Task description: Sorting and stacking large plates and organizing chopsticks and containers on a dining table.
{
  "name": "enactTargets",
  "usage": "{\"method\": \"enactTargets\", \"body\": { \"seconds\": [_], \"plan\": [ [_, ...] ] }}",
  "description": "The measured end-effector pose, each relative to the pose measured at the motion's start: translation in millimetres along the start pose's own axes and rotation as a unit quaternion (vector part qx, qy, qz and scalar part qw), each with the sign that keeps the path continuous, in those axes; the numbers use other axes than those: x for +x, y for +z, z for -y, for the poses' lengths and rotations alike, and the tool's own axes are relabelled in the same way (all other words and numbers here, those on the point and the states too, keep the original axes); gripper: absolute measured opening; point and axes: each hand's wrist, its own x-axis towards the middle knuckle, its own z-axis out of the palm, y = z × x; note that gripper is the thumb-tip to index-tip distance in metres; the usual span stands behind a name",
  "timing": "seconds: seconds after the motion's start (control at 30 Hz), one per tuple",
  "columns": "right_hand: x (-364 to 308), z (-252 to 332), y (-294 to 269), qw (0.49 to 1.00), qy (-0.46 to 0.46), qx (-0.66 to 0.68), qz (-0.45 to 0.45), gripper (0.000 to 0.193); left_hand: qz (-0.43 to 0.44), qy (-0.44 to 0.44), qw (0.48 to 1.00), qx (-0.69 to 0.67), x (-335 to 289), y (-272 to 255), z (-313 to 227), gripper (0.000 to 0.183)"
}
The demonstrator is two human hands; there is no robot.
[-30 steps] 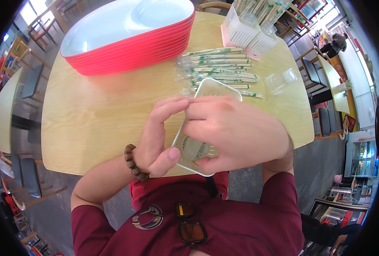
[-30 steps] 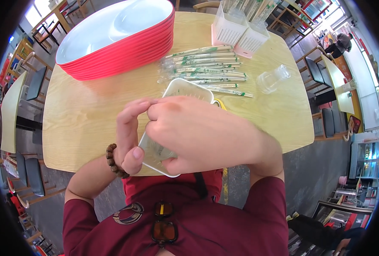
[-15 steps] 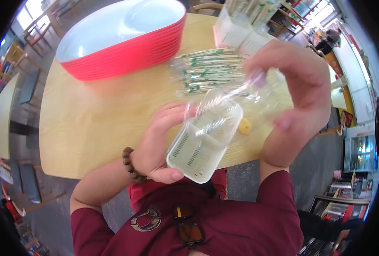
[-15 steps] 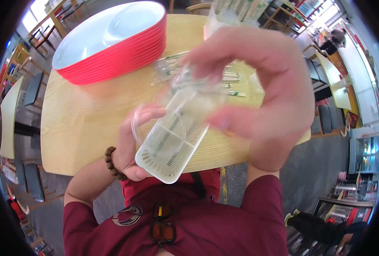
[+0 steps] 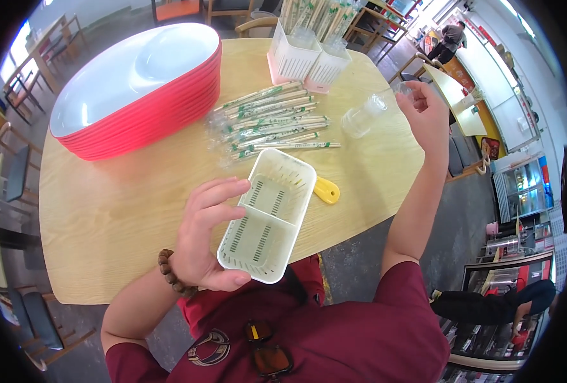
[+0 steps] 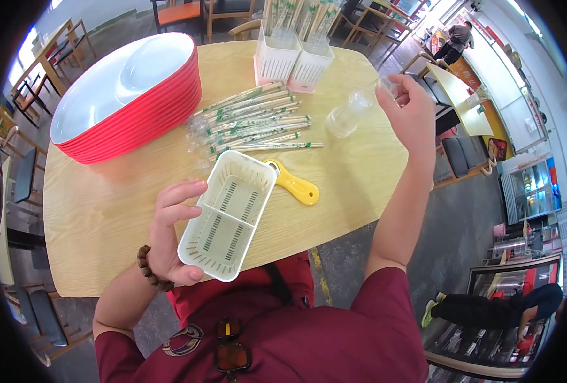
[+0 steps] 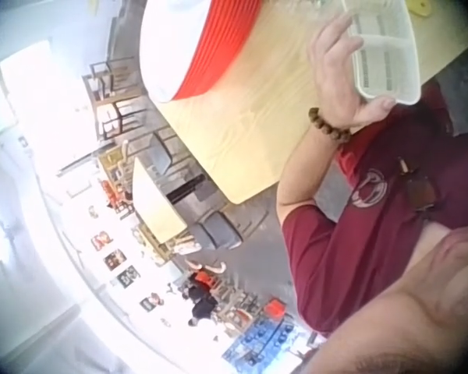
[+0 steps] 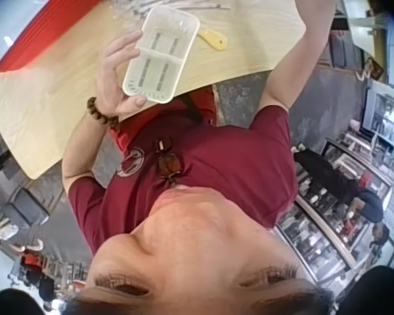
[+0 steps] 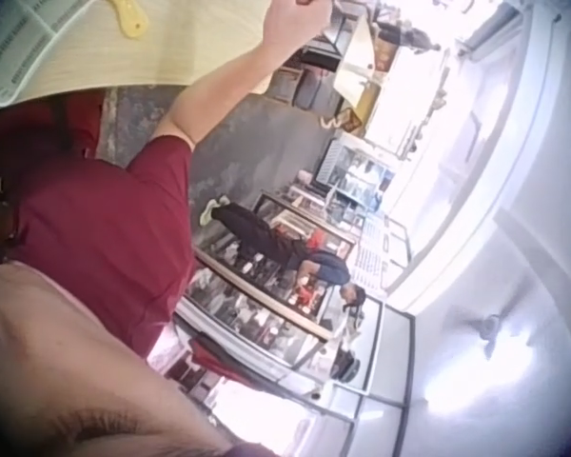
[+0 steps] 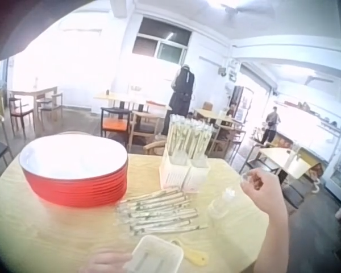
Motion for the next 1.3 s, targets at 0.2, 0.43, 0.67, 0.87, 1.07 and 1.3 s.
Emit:
{"method": "enactTargets", "body": {
  "seconds": [0.2, 0.43, 0.67, 0.87, 1.07, 1.3],
  "plan": [
    [-6, -30, 36, 0.999, -0.038, -0.018, -0.024, 0.038, -0.003, -0.013, 1.000, 0.002, -2, 1, 1, 0.073],
    [-22, -47, 70, 1.000, -0.029, -0.009, 0.007, 0.054, -0.001, -0.012, 1.000, 0.001, -3, 1, 1, 0.074],
    [-22, -69, 81, 1.000, -0.011, 0.009, -0.018, 0.061, -0.012, -0.009, 1.000, 0.001, -4, 2, 2, 0.076],
    [-23, -75, 80, 0.999, -0.006, -0.019, -0.032, 0.069, -0.015, -0.006, 1.000, 0.002, -3, 3, 1, 0.081],
    [-23, -61, 80, 0.993, -0.052, -0.048, -0.089, 0.074, -0.012, -0.007, 1.000, -0.004, 0, 1, -1, 0.084],
    [-24, -34, 82, 0.957, -0.180, -0.046, -0.221, 0.045, 0.008, -0.017, 1.000, -0.003, -1, -1, -5, 0.081]
  ]
}}
